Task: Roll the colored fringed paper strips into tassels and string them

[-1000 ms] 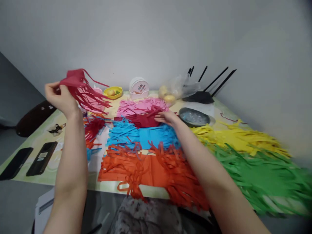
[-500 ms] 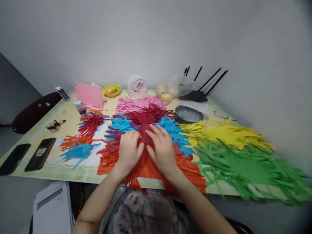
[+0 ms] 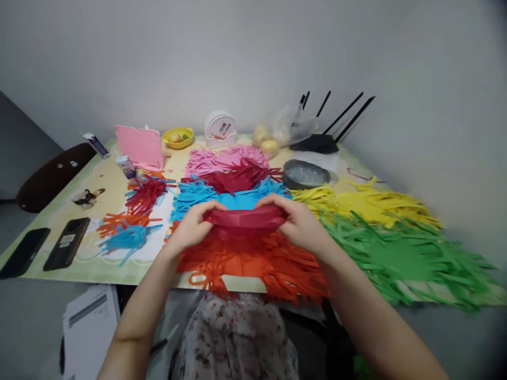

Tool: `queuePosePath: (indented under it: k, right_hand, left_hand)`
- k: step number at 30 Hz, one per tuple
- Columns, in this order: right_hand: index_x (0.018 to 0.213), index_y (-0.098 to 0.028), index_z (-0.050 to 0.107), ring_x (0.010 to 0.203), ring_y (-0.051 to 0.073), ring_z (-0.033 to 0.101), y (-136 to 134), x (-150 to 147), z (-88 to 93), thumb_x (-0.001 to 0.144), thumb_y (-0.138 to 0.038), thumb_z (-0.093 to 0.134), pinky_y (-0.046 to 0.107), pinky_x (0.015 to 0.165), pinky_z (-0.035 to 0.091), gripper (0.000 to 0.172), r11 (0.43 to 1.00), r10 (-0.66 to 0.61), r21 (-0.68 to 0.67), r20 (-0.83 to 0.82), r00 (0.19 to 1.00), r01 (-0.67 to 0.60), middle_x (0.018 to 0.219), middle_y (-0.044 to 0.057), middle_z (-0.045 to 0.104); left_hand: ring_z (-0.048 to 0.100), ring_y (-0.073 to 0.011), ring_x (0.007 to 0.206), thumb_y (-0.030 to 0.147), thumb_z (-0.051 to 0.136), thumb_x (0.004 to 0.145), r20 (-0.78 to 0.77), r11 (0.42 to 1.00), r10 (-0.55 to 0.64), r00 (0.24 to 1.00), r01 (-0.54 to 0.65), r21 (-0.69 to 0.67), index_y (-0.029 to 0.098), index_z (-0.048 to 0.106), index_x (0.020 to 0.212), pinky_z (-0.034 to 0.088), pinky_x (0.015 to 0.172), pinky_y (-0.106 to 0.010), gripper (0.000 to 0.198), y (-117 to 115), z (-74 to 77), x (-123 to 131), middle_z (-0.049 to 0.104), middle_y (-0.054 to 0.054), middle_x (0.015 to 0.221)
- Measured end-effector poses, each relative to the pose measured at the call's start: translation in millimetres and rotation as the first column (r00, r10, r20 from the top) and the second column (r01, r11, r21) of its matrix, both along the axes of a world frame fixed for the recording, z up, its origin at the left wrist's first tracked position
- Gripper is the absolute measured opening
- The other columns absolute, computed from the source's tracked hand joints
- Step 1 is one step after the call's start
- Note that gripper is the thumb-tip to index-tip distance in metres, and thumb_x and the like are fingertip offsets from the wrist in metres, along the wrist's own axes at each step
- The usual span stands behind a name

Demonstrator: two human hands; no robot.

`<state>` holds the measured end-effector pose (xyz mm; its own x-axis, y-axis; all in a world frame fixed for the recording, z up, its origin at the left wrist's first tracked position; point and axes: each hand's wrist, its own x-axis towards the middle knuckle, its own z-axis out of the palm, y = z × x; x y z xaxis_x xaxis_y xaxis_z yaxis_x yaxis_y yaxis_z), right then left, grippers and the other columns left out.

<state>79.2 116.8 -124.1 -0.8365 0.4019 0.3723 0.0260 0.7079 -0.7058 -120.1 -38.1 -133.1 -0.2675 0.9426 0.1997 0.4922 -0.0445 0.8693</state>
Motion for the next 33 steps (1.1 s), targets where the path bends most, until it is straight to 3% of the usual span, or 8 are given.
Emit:
queuePosePath:
  k: [7,13,16,18,21,25,30,33]
  right_hand:
    - [0.105,-0.02,0.07,0.078,0.017,0.07,3.1,-2.6,-4.4,0.069,-0.011,0.047,0.026,0.066,0.054,0.044,0.901,0.09,-0.42,-0.062,0.994,-0.108,0.095,0.002,0.074]
    - [0.12,-0.021,0.065,0.095,0.023,0.069,30.1,8.8,-0.8,0.068,-0.006,0.045,0.037,0.083,0.055,0.058,0.999,-0.04,-0.007,0.055,0.998,0.041,0.105,0.005,0.073]
    - [0.132,-0.018,0.056,0.106,0.03,0.065,32.4,16.3,5.1,0.076,-0.012,0.051,0.05,0.093,0.051,0.057,0.936,-0.239,0.279,0.044,0.97,0.217,0.115,0.013,0.069]
    - [0.139,-0.019,0.049,0.124,0.033,0.055,18.4,14.6,7.1,0.082,-0.02,0.056,0.054,0.104,0.043,0.057,0.894,-0.215,0.397,-0.025,0.976,0.207,0.132,0.015,0.061]
    - [0.145,-0.024,0.041,0.141,0.031,0.037,-8.0,-0.3,2.3,0.084,-0.024,0.06,0.054,0.114,0.033,0.064,0.892,-0.054,0.447,-0.03,0.998,0.061,0.147,0.011,0.049]
    - [0.116,-0.02,0.063,0.116,0.03,0.059,-9.6,-21.8,-10.8,0.078,-0.007,0.054,0.052,0.109,0.037,0.041,0.897,-0.101,0.438,0.065,0.993,0.062,0.115,0.01,0.07]
    - [0.098,-0.018,0.066,0.092,0.027,0.065,0.0,-23.7,-4.6,0.074,-0.007,0.055,0.034,0.081,0.048,0.029,0.903,-0.162,0.427,0.239,0.957,0.047,0.097,0.01,0.072]
    - [0.094,-0.019,0.066,0.09,0.025,0.065,-7.1,-19.9,8.8,0.074,-0.008,0.055,0.031,0.079,0.046,0.025,0.905,-0.123,0.426,0.228,0.966,0.015,0.093,0.009,0.071]
  left_hand:
    - [0.067,-0.0203,0.106,0.005,0.045,0.065,0.105,0.999,-0.005,0.994,-0.001,0.049,0.02,0.075,0.101,0.051,0.098,-0.032,0.05,-5.3,16.8,-5.2,0.075,-0.004,0.109]
    - [0.069,-0.0203,0.1,0.008,0.045,0.065,0.02,0.992,0.107,0.994,-0.108,0.067,0.02,0.076,0.099,0.053,0.094,-0.033,0.047,-7.7,22.2,-11.9,0.076,-0.003,0.103]
    - [0.07,-0.0211,0.098,0.011,0.047,0.068,0.021,0.976,0.206,0.978,-0.207,0.063,0.019,0.076,0.099,0.054,0.091,-0.033,0.043,-8.4,20.2,-15.6,0.076,-0.003,0.102]
    - [0.07,-0.0217,0.097,0.013,0.05,0.07,0.042,0.974,0.22,0.975,-0.222,0.052,0.018,0.075,0.099,0.055,0.09,-0.034,0.038,-7.2,16.6,-14.6,0.076,-0.004,0.101]
    - [0.07,-0.0221,0.098,0.015,0.053,0.072,0.112,0.985,0.169,0.979,-0.172,0.019,0.017,0.075,0.099,0.055,0.091,-0.034,0.035,-4.6,9.3,-10.8,0.077,-0.005,0.102]
    - [0.068,-0.0234,0.106,0.015,0.052,0.076,0.089,0.997,0.077,0.993,-0.074,-0.036,0.017,0.072,0.106,0.052,0.097,-0.037,0.036,-7.7,0.6,-11.8,0.074,-0.008,0.111]
    - [0.04,-0.0283,0.141,0.024,0.067,0.075,-0.399,0.996,0.088,0.913,-0.085,0.027,0.019,0.045,0.144,0.028,0.119,-0.047,0.072,-10.7,-1.0,-3.8,0.046,-0.013,0.151]
    - [0.047,-0.0288,0.135,0.016,0.061,0.076,-0.553,0.995,0.095,0.828,-0.089,0.036,0.019,0.056,0.132,0.02,0.121,-0.05,0.056,-1.0,0.0,6.5,0.058,-0.011,0.139]
